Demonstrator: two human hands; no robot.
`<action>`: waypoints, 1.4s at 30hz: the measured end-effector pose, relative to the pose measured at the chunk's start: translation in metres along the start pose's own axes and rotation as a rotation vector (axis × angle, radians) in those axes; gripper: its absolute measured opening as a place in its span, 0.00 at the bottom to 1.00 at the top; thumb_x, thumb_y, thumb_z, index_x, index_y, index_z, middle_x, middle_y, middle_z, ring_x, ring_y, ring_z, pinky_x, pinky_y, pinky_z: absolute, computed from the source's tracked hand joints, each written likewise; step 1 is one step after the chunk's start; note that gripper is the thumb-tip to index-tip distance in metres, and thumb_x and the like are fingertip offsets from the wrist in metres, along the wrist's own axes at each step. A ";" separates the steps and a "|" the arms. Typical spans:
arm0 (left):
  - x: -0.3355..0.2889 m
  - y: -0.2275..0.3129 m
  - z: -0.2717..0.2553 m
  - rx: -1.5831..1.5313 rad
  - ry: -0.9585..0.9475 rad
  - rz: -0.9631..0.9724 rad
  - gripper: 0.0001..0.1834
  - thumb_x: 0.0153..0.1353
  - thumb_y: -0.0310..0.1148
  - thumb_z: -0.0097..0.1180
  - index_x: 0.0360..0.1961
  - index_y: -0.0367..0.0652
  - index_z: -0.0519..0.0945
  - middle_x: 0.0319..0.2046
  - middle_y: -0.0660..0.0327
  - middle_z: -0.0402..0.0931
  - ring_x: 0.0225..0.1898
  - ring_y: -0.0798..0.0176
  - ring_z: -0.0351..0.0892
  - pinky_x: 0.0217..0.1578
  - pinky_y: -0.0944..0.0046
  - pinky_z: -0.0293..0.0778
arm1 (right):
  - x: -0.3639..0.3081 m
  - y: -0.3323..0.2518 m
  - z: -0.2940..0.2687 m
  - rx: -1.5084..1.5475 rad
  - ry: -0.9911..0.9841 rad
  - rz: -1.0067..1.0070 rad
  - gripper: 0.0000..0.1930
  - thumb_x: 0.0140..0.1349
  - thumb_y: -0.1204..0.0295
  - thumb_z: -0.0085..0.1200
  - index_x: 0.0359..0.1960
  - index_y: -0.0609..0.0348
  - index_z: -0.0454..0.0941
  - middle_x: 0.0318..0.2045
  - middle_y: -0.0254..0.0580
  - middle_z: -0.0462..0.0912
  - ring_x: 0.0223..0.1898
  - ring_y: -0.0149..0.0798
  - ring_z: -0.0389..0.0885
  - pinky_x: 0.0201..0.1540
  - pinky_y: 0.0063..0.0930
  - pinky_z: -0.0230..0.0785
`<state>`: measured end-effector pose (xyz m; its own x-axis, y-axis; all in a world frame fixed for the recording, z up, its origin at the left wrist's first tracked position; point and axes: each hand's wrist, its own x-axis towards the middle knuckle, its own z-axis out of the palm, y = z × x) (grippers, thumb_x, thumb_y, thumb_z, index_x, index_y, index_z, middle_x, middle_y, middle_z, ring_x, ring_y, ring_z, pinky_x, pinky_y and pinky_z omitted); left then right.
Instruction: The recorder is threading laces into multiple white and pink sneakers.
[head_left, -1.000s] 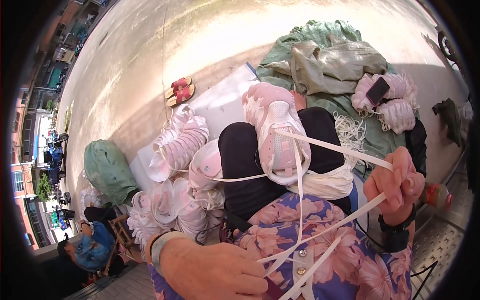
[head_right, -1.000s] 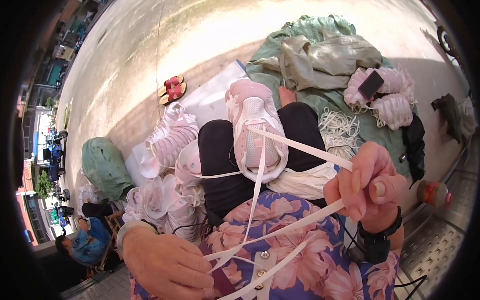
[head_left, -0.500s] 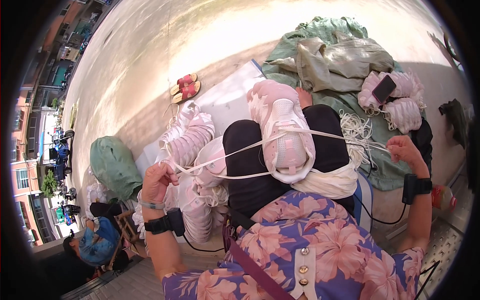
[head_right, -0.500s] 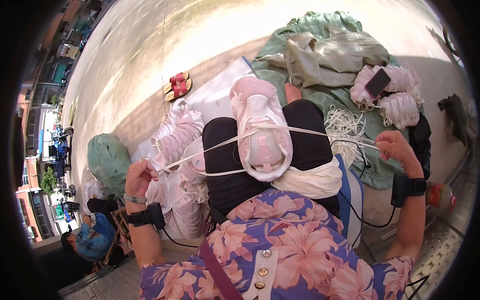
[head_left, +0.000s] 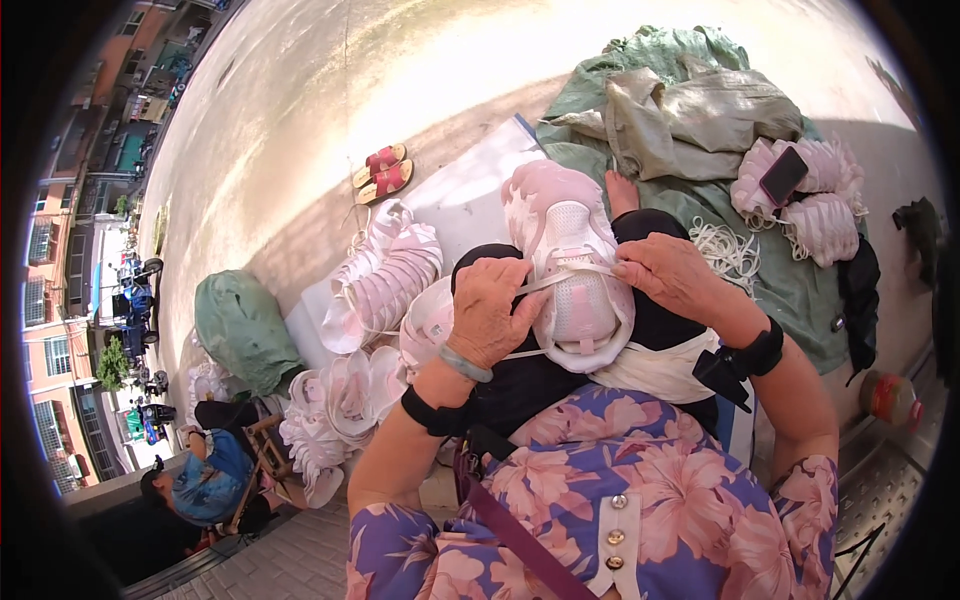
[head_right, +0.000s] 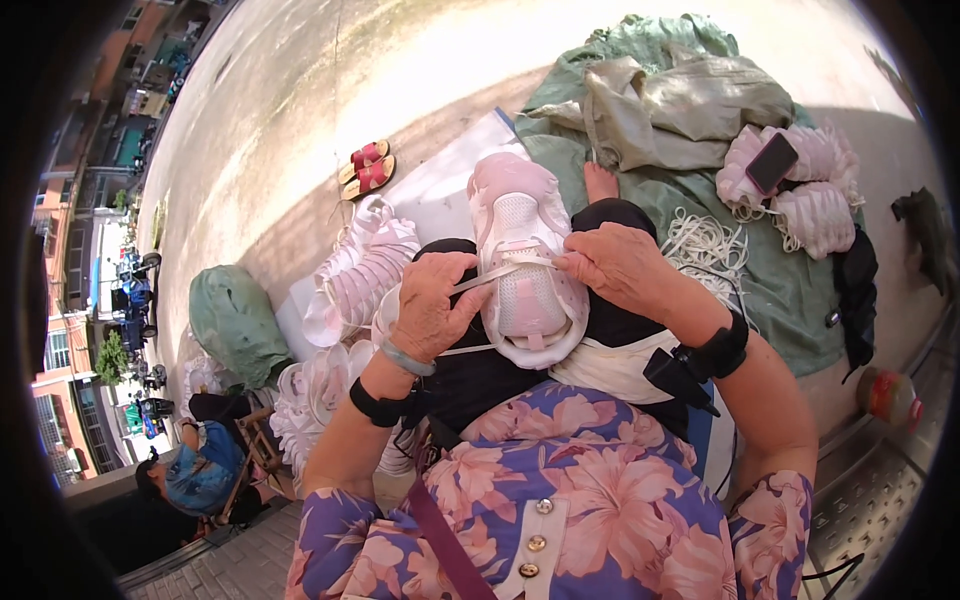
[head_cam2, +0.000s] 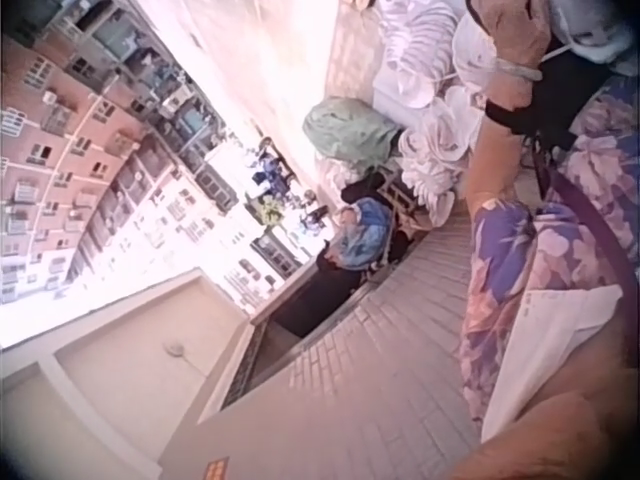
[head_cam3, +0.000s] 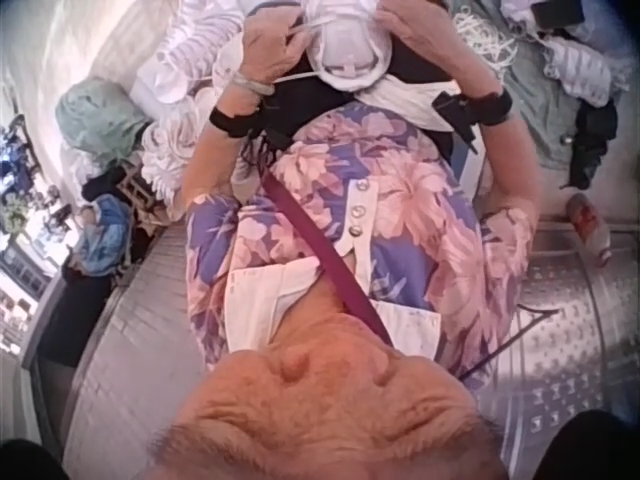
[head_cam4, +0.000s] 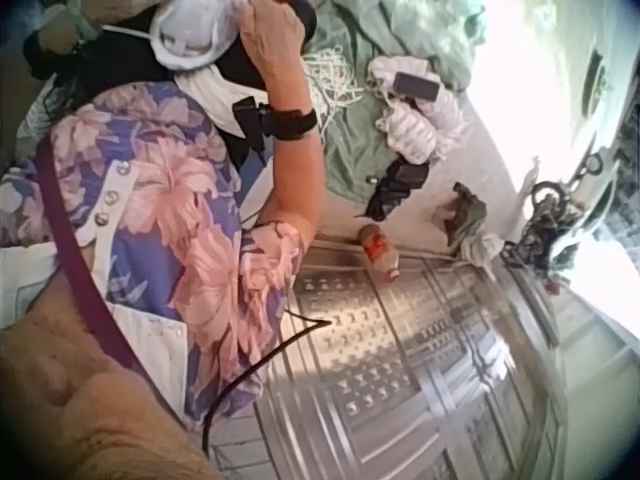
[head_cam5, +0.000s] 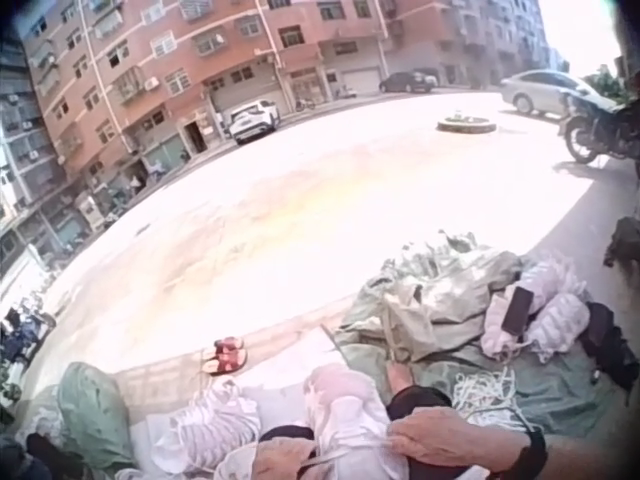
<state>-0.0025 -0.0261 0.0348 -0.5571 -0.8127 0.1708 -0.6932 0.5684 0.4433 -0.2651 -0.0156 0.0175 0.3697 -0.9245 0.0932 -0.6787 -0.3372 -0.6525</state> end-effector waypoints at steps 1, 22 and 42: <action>0.001 0.002 0.003 0.000 -0.002 -0.001 0.16 0.52 0.34 0.58 0.40 0.38 0.75 0.34 0.54 0.76 0.40 0.51 0.74 0.42 0.57 0.68 | 0.005 0.000 -0.001 0.051 -0.127 0.075 0.15 0.62 0.59 0.47 0.30 0.59 0.75 0.24 0.45 0.77 0.31 0.48 0.76 0.34 0.38 0.67; -0.002 -0.012 0.000 0.176 -0.033 0.169 0.02 0.54 0.29 0.53 0.30 0.47 0.73 0.18 0.60 0.65 0.19 0.55 0.71 0.18 0.58 0.67 | -0.013 0.003 -0.002 -0.463 0.078 -0.424 0.07 0.47 0.73 0.51 0.30 0.55 0.71 0.18 0.31 0.68 0.22 0.34 0.73 0.24 0.28 0.61; -0.227 -0.196 -0.115 0.625 0.013 -0.402 0.05 0.59 0.31 0.46 0.32 0.42 0.73 0.28 0.52 0.73 0.32 0.47 0.74 0.33 0.53 0.70 | -0.259 0.227 -0.108 -0.587 0.124 0.469 0.09 0.62 0.72 0.45 0.38 0.64 0.75 0.37 0.49 0.78 0.38 0.52 0.75 0.40 0.38 0.66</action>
<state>0.3130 0.0323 0.0104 -0.2031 -0.9725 0.1136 -0.9755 0.1910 -0.1092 -0.5839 0.1280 -0.0737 -0.0908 -0.9958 0.0112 -0.9861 0.0884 -0.1411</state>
